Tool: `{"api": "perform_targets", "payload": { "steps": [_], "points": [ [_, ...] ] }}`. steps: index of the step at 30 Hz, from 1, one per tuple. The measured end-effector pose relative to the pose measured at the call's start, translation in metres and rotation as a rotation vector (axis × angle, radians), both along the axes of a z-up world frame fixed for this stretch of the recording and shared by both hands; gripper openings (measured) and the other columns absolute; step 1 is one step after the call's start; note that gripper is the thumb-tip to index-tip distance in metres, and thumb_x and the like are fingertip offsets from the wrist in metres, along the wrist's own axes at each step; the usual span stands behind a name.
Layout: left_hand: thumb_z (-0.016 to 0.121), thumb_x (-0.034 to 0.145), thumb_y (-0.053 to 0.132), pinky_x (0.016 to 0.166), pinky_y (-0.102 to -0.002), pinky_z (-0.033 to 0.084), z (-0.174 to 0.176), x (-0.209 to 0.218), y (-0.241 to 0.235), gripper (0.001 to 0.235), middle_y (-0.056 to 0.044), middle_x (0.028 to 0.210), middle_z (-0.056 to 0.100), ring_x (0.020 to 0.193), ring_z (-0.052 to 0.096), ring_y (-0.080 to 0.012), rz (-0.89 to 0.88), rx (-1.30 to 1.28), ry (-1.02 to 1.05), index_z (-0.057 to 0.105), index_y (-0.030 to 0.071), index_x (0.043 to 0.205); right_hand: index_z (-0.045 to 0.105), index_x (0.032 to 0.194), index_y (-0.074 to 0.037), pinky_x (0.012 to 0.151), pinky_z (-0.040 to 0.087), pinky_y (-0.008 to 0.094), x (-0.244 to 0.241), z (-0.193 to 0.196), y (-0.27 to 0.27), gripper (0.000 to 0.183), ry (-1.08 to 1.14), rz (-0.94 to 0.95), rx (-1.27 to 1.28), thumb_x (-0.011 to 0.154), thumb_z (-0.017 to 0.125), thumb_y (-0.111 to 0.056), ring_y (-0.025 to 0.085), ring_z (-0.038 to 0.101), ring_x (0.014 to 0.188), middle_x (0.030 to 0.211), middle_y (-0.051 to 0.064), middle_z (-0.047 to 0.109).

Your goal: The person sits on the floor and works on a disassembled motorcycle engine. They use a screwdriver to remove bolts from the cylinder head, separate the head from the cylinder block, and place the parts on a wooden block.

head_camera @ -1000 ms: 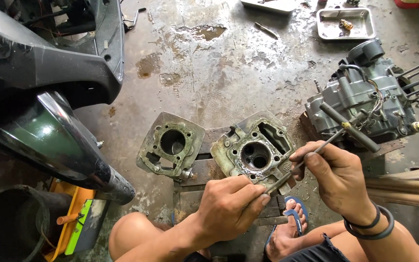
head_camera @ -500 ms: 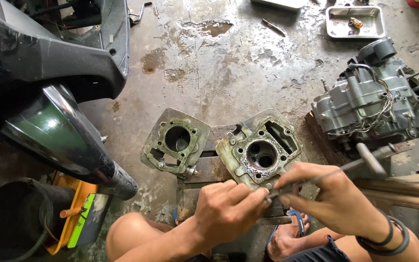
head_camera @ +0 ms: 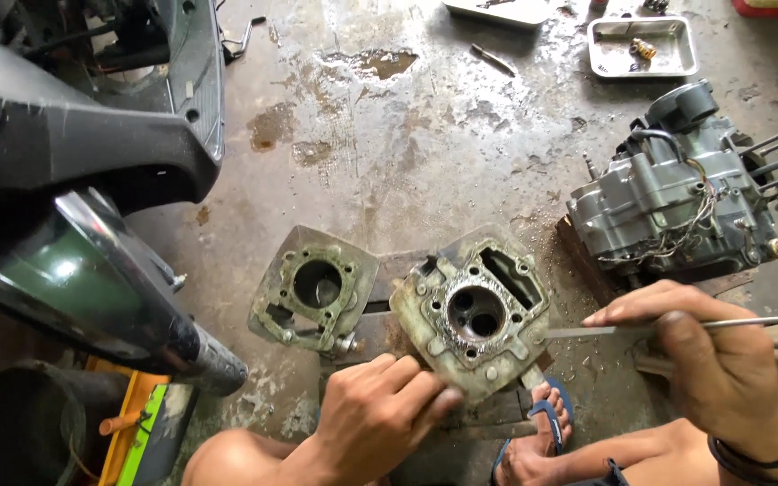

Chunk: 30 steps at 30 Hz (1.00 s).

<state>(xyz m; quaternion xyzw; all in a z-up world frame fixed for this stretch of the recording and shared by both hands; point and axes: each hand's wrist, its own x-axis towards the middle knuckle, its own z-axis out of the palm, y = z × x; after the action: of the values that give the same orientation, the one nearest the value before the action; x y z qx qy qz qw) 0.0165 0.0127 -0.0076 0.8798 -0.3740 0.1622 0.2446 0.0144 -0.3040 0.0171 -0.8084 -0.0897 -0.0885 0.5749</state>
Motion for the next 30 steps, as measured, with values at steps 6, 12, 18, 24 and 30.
{"api": "perform_targets", "payload": {
  "steps": [6,12,18,24,30],
  "points": [
    [0.057,0.097,0.008,0.055,-0.03,0.049,-0.013,0.017,0.01,0.038,-0.008,0.103,0.068,0.073,0.058,-0.0182,-0.038,0.043,0.042,0.062,0.008,0.134,0.065,0.108,0.006,0.079,0.064,0.032,0.031,-0.001,0.002,0.031,-0.074,-0.19,-0.109,0.108,0.042,-0.015,0.027,0.076,0.083,0.111,0.02,0.067],
    [0.048,0.11,0.013,0.054,-0.029,0.046,-0.005,0.034,0.011,0.022,0.001,0.088,0.06,0.073,0.056,-0.0185,-0.443,-0.037,0.299,0.068,0.018,0.102,0.066,0.104,0.002,0.099,0.057,0.035,0.053,-0.003,-0.003,0.029,-0.086,-0.139,-0.212,0.104,0.041,-0.014,0.028,0.074,0.11,0.117,0.02,0.073],
    [0.033,0.115,0.022,0.052,-0.028,0.03,-0.047,0.032,0.03,0.046,0.002,0.068,0.022,0.051,0.028,-0.0125,-0.27,-0.006,0.555,0.027,0.015,0.07,0.067,0.105,0.0,0.102,0.058,0.035,0.069,-0.014,-0.011,0.024,0.013,-0.137,-0.17,0.101,0.046,-0.012,0.026,0.075,0.109,0.112,0.016,0.075],
    [0.066,0.093,0.023,0.056,-0.017,0.043,-0.012,0.068,-0.017,0.013,0.015,0.068,0.066,0.063,0.056,-0.0047,0.114,-0.379,0.096,0.077,0.025,0.087,0.07,0.106,-0.002,0.094,0.058,0.032,0.083,-0.025,-0.017,0.023,0.07,-0.114,-0.239,0.097,0.05,-0.009,0.021,0.076,0.1,0.105,0.011,0.078],
    [0.067,0.093,0.034,0.065,-0.016,0.057,-0.045,0.081,-0.013,0.011,0.013,0.079,0.067,0.074,0.065,-0.0083,0.143,-0.408,-0.047,0.07,0.025,0.089,0.074,0.11,-0.008,0.099,0.054,0.031,0.096,-0.031,-0.024,0.027,0.156,-0.059,-0.289,0.096,0.05,-0.011,0.018,0.074,0.104,0.112,0.008,0.077]
  ]
}}
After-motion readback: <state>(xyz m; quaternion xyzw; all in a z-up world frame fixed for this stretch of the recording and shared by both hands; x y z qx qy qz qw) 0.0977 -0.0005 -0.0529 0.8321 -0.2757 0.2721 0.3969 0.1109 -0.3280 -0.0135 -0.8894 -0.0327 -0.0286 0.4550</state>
